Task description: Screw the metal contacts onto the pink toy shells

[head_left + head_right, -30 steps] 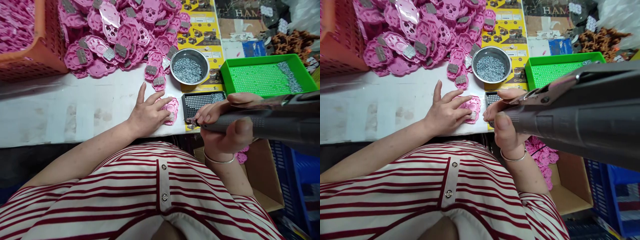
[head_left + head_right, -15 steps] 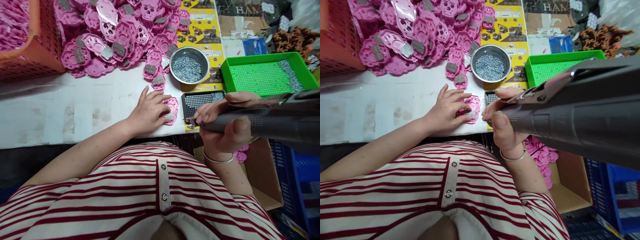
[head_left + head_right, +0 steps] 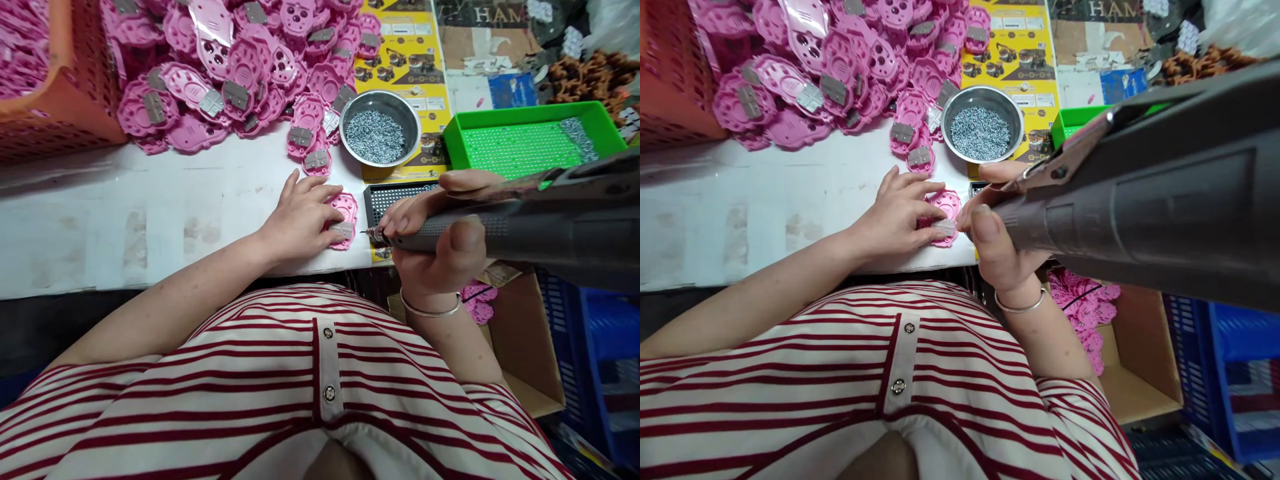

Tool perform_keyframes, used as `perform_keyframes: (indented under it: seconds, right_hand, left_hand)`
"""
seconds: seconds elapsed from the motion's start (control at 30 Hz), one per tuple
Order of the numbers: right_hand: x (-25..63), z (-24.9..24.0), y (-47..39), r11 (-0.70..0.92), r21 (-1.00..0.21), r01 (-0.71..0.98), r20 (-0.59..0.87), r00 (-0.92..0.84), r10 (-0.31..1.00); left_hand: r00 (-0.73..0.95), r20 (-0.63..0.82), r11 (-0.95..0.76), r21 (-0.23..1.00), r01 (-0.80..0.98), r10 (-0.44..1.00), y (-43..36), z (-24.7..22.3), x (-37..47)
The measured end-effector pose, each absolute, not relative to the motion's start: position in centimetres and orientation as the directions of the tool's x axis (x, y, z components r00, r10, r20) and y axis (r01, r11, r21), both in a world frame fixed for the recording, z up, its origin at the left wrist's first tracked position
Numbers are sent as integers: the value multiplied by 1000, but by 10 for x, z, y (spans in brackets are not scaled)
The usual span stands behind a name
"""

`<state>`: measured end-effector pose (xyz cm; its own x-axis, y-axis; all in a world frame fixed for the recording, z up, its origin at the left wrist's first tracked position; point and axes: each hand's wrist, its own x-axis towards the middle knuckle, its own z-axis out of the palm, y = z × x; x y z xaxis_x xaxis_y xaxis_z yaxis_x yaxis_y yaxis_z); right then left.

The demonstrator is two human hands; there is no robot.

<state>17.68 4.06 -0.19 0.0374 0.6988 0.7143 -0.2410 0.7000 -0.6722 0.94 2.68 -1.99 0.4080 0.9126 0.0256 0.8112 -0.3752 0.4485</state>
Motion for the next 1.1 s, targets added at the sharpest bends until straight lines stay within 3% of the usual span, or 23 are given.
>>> perform_keyframes:
  seconds: [0.47,0.7,0.87,1.1]
  right_hand:
    - [174,-10,47,740,-626,-247,745,89,661]
    - [171,-15,49,713,-680,-172,710,87,699]
    - [169,-18,54,732,-622,-279,742,88,664]
    - [170,-16,54,705,-659,-262,699,132,703]
  left_hand:
    - [426,200,-469,294,833,882,6,-17,28]
    - [413,197,-456,298,839,889,6,-20,28]
    - [372,171,-409,357,840,912,6,-22,27]
    - [357,162,-392,389,833,920,6,-23,27]
